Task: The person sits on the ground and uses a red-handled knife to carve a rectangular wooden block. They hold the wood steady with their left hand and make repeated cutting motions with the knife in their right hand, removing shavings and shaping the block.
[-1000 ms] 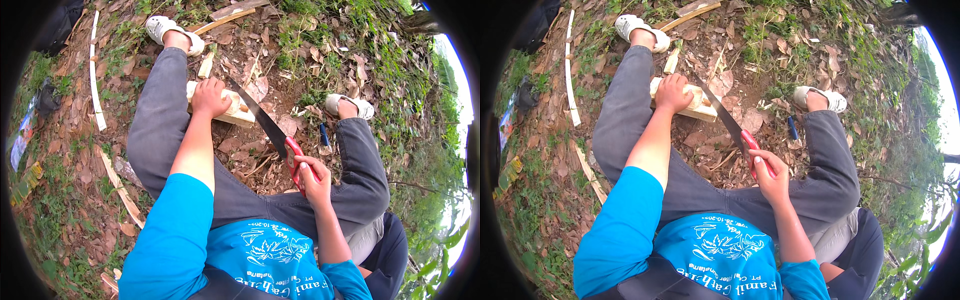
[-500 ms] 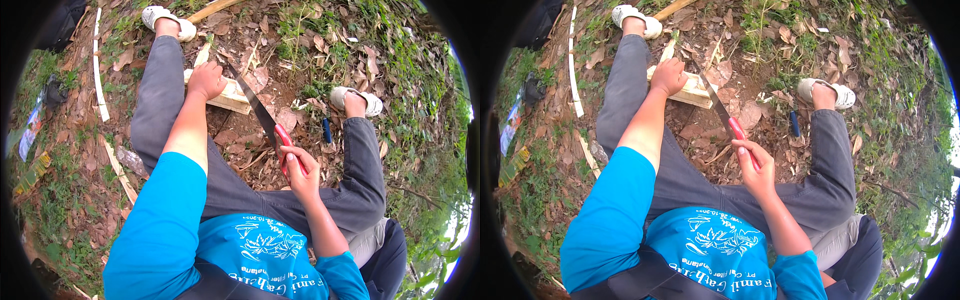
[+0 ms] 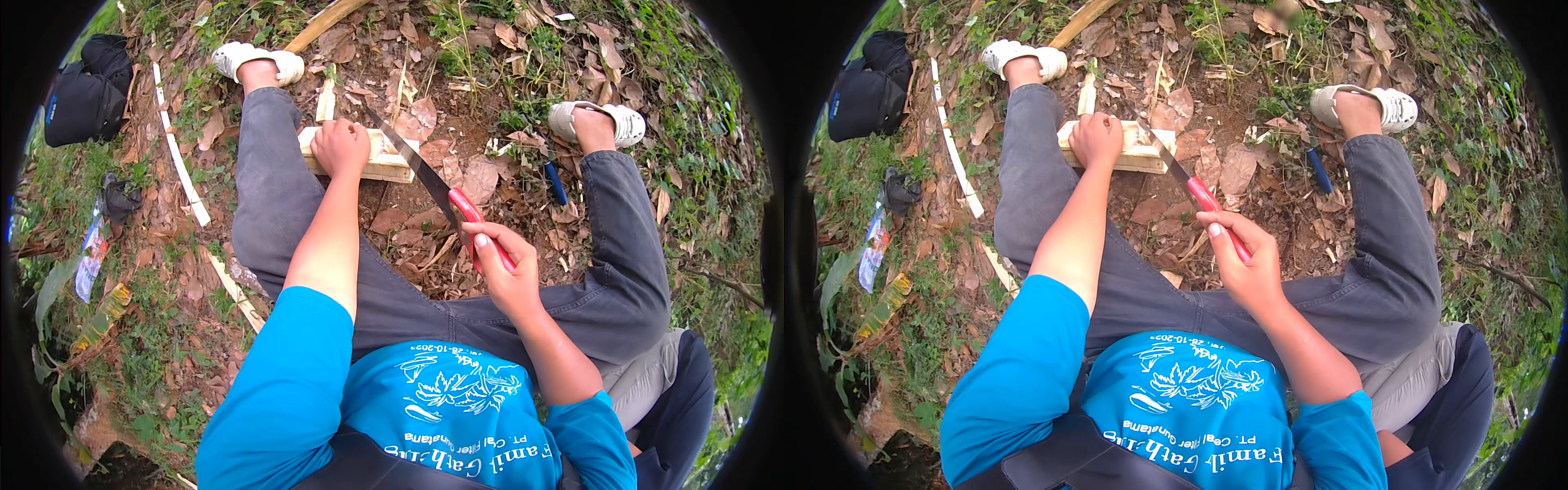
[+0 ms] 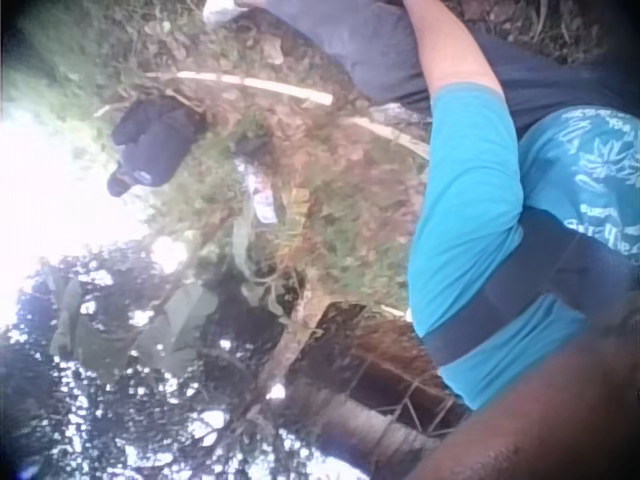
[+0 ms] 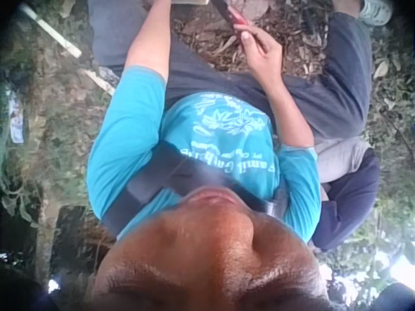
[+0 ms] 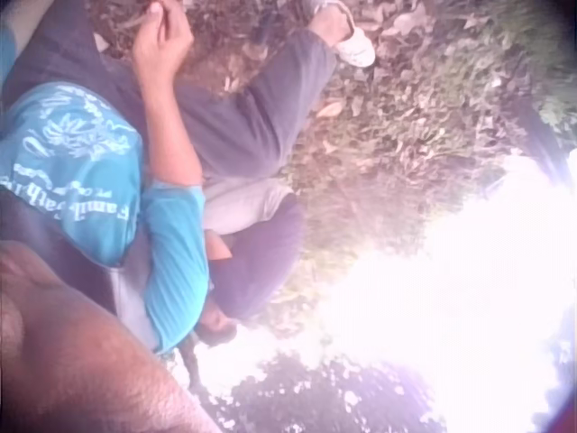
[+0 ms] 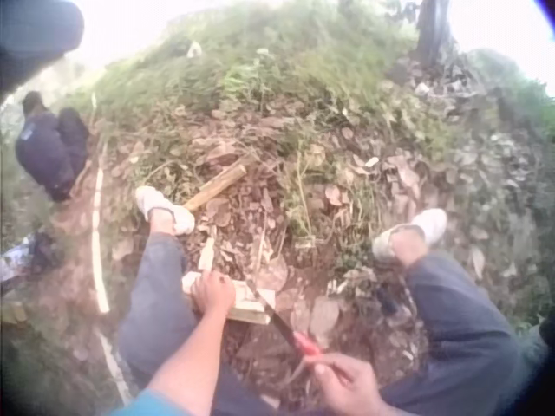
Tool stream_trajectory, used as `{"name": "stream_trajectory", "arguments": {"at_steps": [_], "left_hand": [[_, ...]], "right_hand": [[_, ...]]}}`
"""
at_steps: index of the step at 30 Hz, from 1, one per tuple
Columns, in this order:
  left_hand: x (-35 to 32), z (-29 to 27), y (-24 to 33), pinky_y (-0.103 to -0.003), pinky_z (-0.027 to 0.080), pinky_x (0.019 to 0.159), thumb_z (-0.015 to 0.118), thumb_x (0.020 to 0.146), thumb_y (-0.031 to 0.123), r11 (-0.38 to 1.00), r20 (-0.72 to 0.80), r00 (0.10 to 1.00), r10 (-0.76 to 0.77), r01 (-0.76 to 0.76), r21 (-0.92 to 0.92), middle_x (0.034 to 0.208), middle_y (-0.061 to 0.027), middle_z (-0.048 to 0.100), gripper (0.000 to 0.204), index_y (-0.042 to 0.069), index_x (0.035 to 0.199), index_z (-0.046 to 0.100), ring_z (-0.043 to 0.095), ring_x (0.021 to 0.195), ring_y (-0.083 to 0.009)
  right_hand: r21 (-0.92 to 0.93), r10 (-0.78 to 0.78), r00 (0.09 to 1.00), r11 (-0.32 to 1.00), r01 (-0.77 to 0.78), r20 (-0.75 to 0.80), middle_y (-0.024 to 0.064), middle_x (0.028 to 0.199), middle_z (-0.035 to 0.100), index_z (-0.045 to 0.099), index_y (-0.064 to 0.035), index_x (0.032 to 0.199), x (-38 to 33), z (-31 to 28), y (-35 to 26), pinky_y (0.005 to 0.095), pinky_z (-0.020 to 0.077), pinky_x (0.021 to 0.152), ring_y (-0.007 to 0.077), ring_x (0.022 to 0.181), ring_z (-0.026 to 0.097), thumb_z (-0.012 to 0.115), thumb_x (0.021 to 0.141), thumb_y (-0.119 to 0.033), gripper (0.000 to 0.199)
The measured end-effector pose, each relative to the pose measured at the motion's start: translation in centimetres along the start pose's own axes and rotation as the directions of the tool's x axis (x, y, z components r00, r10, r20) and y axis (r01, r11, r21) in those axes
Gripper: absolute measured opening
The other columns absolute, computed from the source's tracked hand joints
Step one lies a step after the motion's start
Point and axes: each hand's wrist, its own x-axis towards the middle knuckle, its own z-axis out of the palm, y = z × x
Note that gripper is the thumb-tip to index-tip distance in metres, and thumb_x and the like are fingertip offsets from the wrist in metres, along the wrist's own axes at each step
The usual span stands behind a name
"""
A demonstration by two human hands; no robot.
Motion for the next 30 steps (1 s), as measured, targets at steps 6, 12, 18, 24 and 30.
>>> {"name": "stream_trajectory", "arguments": {"at_steps": [6,12,18,24,30], "left_hand": [[-2.7,-0.5,-0.6,-0.046,0.035,0.102,0.059,0.083,0.027,1.000,-0.057,0.998,0.011,-0.011,-0.006,0.109,-0.0027,0.061,0.015,0.018,0.093,0.065,0.054,0.112,-0.0268],[-3.9,0.2,-1.6,-0.048,0.034,0.102,0.058,0.080,0.026,1.000,-0.088,0.996,0.006,-0.007,-0.013,0.113,-0.0005,0.060,0.018,0.022,0.096,0.065,0.053,0.115,-0.0274],[-3.4,0.7,-1.5,-0.049,0.035,0.103,0.057,0.080,0.027,0.998,-0.152,0.988,0.024,-0.032,-0.052,0.110,-0.0035,0.061,0.014,0.019,0.090,0.064,0.054,0.111,-0.0288],[-2.5,0.8,-1.3,-0.044,0.034,0.105,0.062,0.082,0.029,0.989,-0.076,0.988,-0.132,0.127,-0.070,0.110,0.0010,0.063,0.010,0.022,0.088,0.067,0.055,0.114,-0.0257],[-1.8,0.4,0.0,-0.041,0.039,0.103,0.065,0.081,0.033,0.966,-0.012,0.966,-0.256,0.256,-0.032,0.111,0.0008,0.064,0.012,0.023,0.085,0.069,0.056,0.114,-0.0255]], "right_hand": [[0.096,0.043,0.998,0.995,-0.038,-0.055,0.0026,0.099,0.070,0.073,0.0012,0.114,0.0,-0.7,-1.3,0.0212,0.0471,0.075,0.0044,0.086,0.059,0.059,0.102,-0.007,0.019],[0.040,-0.008,0.999,0.999,0.010,-0.046,0.0007,0.094,0.069,0.074,0.0003,0.114,0.2,0.6,1.1,0.0206,0.0444,0.068,0.0030,0.077,0.055,0.060,0.101,-0.006,0.019],[-0.025,-0.008,1.000,1.000,0.007,-0.006,0.0005,0.092,0.068,0.074,-0.0001,0.113,0.7,1.4,0.8,0.0208,0.0439,0.067,0.0029,0.076,0.055,0.060,0.101,-0.007,0.019],[-0.043,-0.050,0.999,0.998,0.048,-0.023,0.0021,0.096,0.070,0.074,0.0003,0.113,0.1,2.4,0.8,0.0210,0.0456,0.069,0.0035,0.079,0.057,0.061,0.102,-0.007,0.019],[-0.039,-0.005,0.999,0.999,0.003,-0.035,0.0041,0.101,0.072,0.073,0.0004,0.114,-0.4,2.3,0.7,0.0212,0.0471,0.073,0.0046,0.083,0.059,0.061,0.102,-0.007,0.019]]}}
